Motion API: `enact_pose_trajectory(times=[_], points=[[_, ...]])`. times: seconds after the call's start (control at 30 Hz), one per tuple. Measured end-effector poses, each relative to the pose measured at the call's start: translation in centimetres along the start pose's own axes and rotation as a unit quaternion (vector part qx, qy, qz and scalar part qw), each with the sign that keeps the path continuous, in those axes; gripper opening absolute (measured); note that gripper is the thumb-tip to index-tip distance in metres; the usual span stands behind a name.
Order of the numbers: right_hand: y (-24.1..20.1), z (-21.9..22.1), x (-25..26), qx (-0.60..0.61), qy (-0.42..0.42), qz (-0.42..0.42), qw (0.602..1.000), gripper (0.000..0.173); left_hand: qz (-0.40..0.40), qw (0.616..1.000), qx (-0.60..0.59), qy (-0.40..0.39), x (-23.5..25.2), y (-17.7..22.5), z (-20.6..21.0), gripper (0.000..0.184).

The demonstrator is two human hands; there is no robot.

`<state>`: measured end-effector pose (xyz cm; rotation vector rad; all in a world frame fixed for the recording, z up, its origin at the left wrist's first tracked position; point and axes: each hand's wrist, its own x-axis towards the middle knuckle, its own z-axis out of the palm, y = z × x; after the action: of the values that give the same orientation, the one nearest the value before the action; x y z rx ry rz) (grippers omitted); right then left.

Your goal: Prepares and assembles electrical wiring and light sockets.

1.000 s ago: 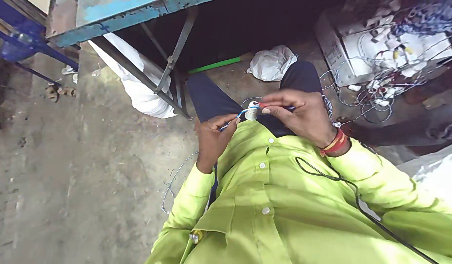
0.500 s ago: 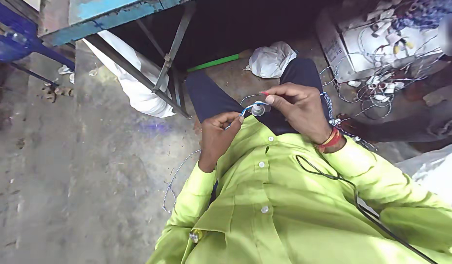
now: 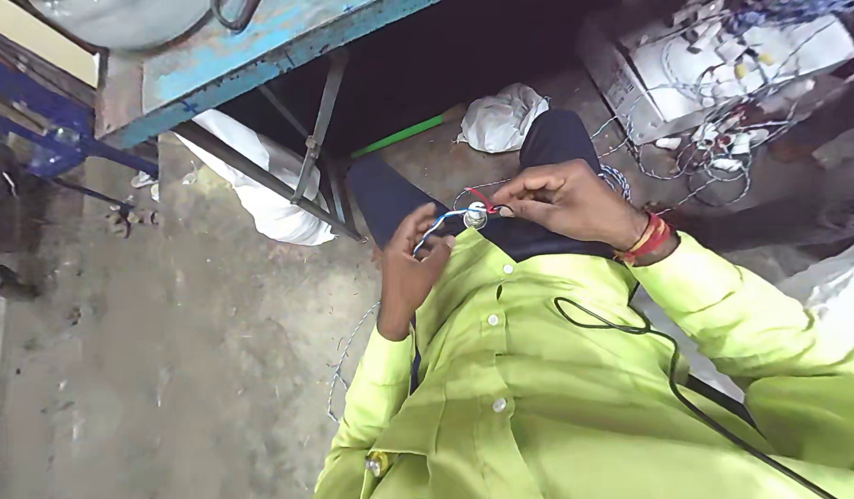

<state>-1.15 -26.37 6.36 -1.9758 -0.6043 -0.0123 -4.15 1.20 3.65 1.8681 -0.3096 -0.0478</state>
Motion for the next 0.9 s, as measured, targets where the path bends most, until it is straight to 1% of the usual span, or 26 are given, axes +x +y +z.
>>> enact_pose_trajectory(times=[0.03, 0.07, 0.1, 0.17, 0.2, 0.27, 0.43, 0.57, 0.67, 0.73, 0.8, 0.83, 0.9], points=[[-0.3, 0.2, 0.1, 0.016, 0.000, -0.005, 1.000, 0.018, 0.024, 0.996, 0.080, -0.022, 0.4, 0.2, 0.0, 0.065], [-0.7, 0.3, 0.1, 0.030, -0.005, -0.013, 0.999, 0.023, 0.060, 0.988, 0.139, -0.035, 0.8, 0.5, 0.3, 0.072], [-1.1, 0.5, 0.2, 0.041, -0.010, -0.019, 0.999, 0.028, 0.101, 0.980, 0.167, -0.041, 1.2, 0.8, 0.8, 0.068], [-1.7, 0.8, 0.3, 0.061, -0.011, -0.024, 0.998, 0.035, 0.158, 0.976, 0.146, -0.040, 1.8, 1.3, 1.9, 0.043], [-1.9, 0.7, 0.4, 0.067, -0.011, -0.023, 0.997, 0.035, 0.161, 0.979, 0.119, -0.037, 2.0, 1.8, 2.4, 0.032], [-1.9, 0.3, 0.4, 0.083, -0.009, -0.018, 0.996, 0.034, 0.144, 0.986, 0.075, -0.034, 2.0, 2.5, 2.8, 0.022], [-2.0, 0.3, 0.3, 0.110, 0.001, -0.011, 0.994, 0.032, 0.125, 0.990, 0.055, -0.035, 1.9, 2.4, 2.6, 0.016], [-2.3, 0.9, 0.6, 0.092, 0.020, -0.007, 0.995, 0.027, 0.111, 0.993, 0.034, -0.030, 1.5, 2.1, 2.2, 0.014], [-2.7, 0.8, 0.6, 0.017, 0.036, -0.014, 0.999, 0.022, 0.106, 0.992, 0.060, -0.028, 1.5, 2.5, 2.3, 0.016], [-2.8, 0.8, 0.5, -0.078, 0.058, -0.057, 0.994, 0.016, 0.110, 0.989, 0.101, -0.021, 1.5, 2.8, 2.5, 0.014], [-2.8, 0.6, 0.5, -0.169, 0.092, -0.112, 0.975, 0.013, 0.112, 0.982, 0.150, -0.022, 1.5, 2.8, 2.3, 0.014], [-2.8, 0.1, 0.6, -0.198, 0.103, -0.122, 0.967, 0.014, 0.106, 0.980, 0.164, -0.029, 1.5, 2.6, 2.0, 0.014], [-2.7, -1.9, 0.5, -0.205, 0.107, -0.100, 0.968, 0.016, 0.082, 0.985, 0.145, -0.052, 1.2, 2.0, 1.0, 0.014]])
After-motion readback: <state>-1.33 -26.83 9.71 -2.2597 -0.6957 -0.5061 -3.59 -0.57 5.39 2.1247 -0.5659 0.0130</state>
